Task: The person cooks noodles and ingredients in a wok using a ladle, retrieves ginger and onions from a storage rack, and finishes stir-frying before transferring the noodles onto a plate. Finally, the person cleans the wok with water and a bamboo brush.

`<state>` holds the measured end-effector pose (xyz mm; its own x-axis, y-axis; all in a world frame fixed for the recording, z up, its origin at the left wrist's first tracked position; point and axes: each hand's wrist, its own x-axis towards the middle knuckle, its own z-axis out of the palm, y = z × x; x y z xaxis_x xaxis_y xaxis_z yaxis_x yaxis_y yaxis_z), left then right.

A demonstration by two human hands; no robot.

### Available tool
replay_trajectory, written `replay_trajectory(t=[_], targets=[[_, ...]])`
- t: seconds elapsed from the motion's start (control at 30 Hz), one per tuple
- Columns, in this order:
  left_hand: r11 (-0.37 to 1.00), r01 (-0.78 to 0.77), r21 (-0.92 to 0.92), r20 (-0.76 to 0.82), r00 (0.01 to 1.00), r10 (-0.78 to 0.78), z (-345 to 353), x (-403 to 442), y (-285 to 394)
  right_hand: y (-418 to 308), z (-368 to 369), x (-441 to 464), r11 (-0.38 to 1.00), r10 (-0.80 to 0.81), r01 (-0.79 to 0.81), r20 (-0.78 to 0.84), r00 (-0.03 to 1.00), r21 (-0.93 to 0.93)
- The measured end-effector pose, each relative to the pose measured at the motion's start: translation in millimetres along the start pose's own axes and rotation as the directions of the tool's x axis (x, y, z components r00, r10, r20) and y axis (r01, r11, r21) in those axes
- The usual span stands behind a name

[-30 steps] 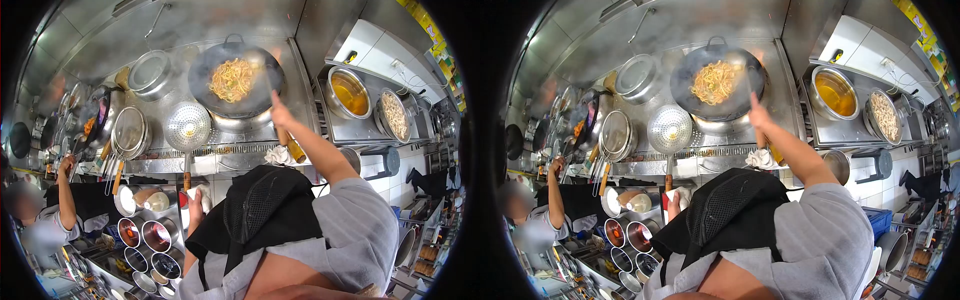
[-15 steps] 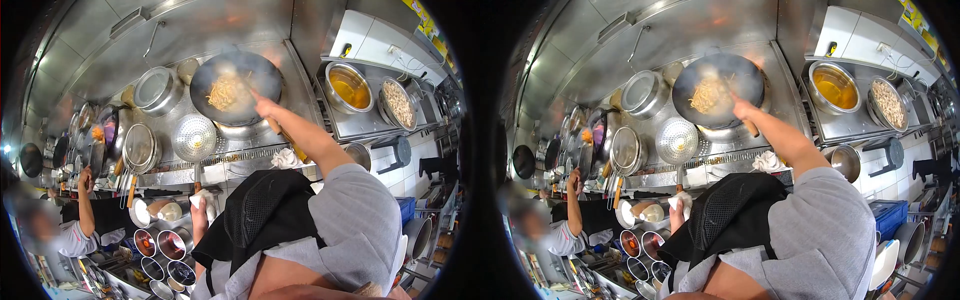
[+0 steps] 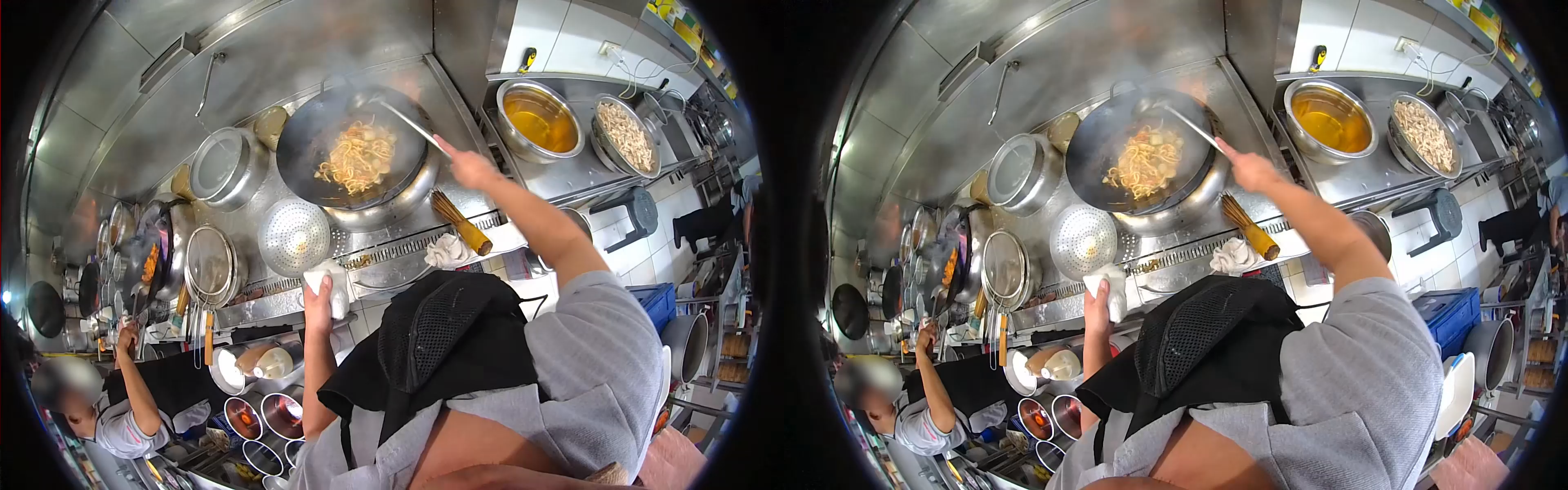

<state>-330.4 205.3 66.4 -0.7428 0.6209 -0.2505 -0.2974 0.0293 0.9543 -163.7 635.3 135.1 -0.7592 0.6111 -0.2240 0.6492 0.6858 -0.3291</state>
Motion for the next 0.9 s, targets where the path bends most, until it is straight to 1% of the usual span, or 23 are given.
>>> replay_trajectory(t=[0.03, 0.1, 0.17, 0.2, 0.23, 0.27, 0.33, 0.37, 0.4, 0.43, 0.47, 0.5, 0.57, 0.6, 0.63, 0.67, 0.7, 0.73, 0.77, 0.8, 0.83, 0.87, 0.9], targets=[[1.000, 0.000, -0.005, 0.002, 1.000, 0.000, 11.4, 5.0, 7.6, -5.9, 20.2, 9.2, 0.993, 0.083, -0.083, 0.005, 0.997, 0.083], [0.999, 0.036, 0.027, 0.016, 0.999, -0.036, 29.3, 13.6, 16.8, -17.1, 56.7, 6.2, 0.950, 0.128, -0.117, -0.019, 0.992, 0.290], [1.000, 0.002, -0.014, -0.010, 1.000, -0.002, 43.4, 22.5, 9.9, -19.6, 93.1, -9.4, 0.910, 0.026, -0.026, 0.007, 1.000, 0.413], [1.000, 0.022, -0.004, 0.042, 0.999, -0.022, 47.4, 24.7, 10.2, -16.6, 103.3, -16.6, 0.889, -0.083, 0.077, -0.006, 0.997, 0.451], [0.999, 0.045, 0.008, 0.095, 0.994, -0.045, 50.7, 25.4, 10.1, -4.2, 102.0, -15.1, 0.889, -0.082, 0.076, -0.007, 0.997, 0.453], [0.999, 0.048, 0.009, 0.096, 0.994, -0.048, 52.9, 24.9, 7.1, 6.0, 91.0, -16.9, 0.917, -0.173, 0.156, 0.013, 0.985, 0.366], [0.998, 0.065, -0.017, 0.126, 0.990, -0.063, 56.0, 26.9, -2.6, -5.1, 38.7, -38.0, 0.977, -0.155, 0.130, 0.146, 0.977, 0.169], [0.997, 0.071, -0.033, 0.138, 0.988, -0.066, 58.5, 28.2, -5.3, -9.8, 14.9, -48.7, 0.996, -0.084, 0.082, 0.162, 0.983, 0.024], [0.997, 0.075, -0.029, 0.111, 0.991, -0.071, 60.9, 25.9, -5.1, -9.2, 3.8, -54.3, 0.992, -0.015, 0.036, 0.170, 0.985, -0.122], [0.996, 0.077, -0.035, 0.103, 0.992, -0.073, 61.8, 24.9, -4.7, 2.3, 5.0, -53.7, 0.989, 0.015, 0.005, 0.127, 0.992, -0.148], [0.988, 0.133, -0.078, 0.092, 0.988, -0.126, 63.4, 25.8, -3.9, 16.7, 5.9, -53.2, 0.984, 0.042, -0.026, 0.086, 0.995, -0.174], [0.974, 0.190, -0.124, 0.083, 0.980, -0.181, 64.3, 27.0, -4.8, 26.3, 4.0, -54.1, 0.984, 0.035, -0.017, 0.098, 0.995, -0.180], [0.952, 0.242, -0.186, 0.097, 0.969, -0.227, 62.7, 38.9, -15.8, 39.9, 2.3, -56.1, 0.986, 0.083, -0.071, 0.070, 0.994, -0.151], [0.938, 0.258, -0.229, 0.076, 0.966, -0.247, 63.6, 46.1, -20.5, 42.3, 4.2, -61.7, 0.986, 0.073, -0.061, 0.075, 0.995, -0.153], [0.923, 0.271, -0.272, 0.058, 0.962, -0.266, 64.7, 53.3, -24.5, 42.5, 10.0, -75.1, 0.996, 0.040, -0.034, 0.061, 0.997, -0.088], [0.923, 0.266, -0.278, 0.053, 0.964, -0.261, 65.1, 61.7, -30.0, 39.3, 14.6, -89.5, 1.000, 0.009, -0.008, 0.042, 0.999, -0.025], [0.882, 0.315, -0.349, 0.047, 0.946, -0.319, 67.4, 72.2, -34.7, 25.3, 4.6, -107.2, 0.996, 0.090, -0.092, 0.136, 0.987, 0.012], [0.834, 0.358, -0.421, 0.049, 0.926, -0.373, 72.2, 82.9, -34.6, 37.2, 17.2, -115.1, 0.996, -0.001, -0.010, 0.123, 0.992, 0.093], [0.833, 0.348, -0.431, 0.049, 0.930, -0.363, 78.4, 92.5, -29.2, 49.3, 26.4, -118.7, 0.982, -0.091, 0.072, 0.105, 0.990, 0.174], [0.822, 0.391, -0.413, 0.087, 0.916, -0.392, 83.6, 101.9, -22.1, 43.4, 21.8, -122.0, 0.983, -0.096, 0.078, 0.101, 0.990, 0.168], [0.812, 0.435, -0.389, 0.125, 0.898, -0.421, 89.0, 113.0, -13.5, 36.9, 17.9, -125.5, 0.980, -0.150, 0.128, 0.144, 0.978, 0.149], [0.819, 0.453, -0.352, 0.113, 0.889, -0.443, 93.2, 135.4, -15.1, 28.9, 15.3, -127.0, 0.975, -0.201, 0.178, 0.186, 0.962, 0.134], [0.825, 0.471, -0.313, 0.101, 0.880, -0.464, 98.4, 161.5, -17.8, 25.2, 17.4, -123.0, 0.975, -0.200, 0.178, 0.177, 0.964, 0.136]])
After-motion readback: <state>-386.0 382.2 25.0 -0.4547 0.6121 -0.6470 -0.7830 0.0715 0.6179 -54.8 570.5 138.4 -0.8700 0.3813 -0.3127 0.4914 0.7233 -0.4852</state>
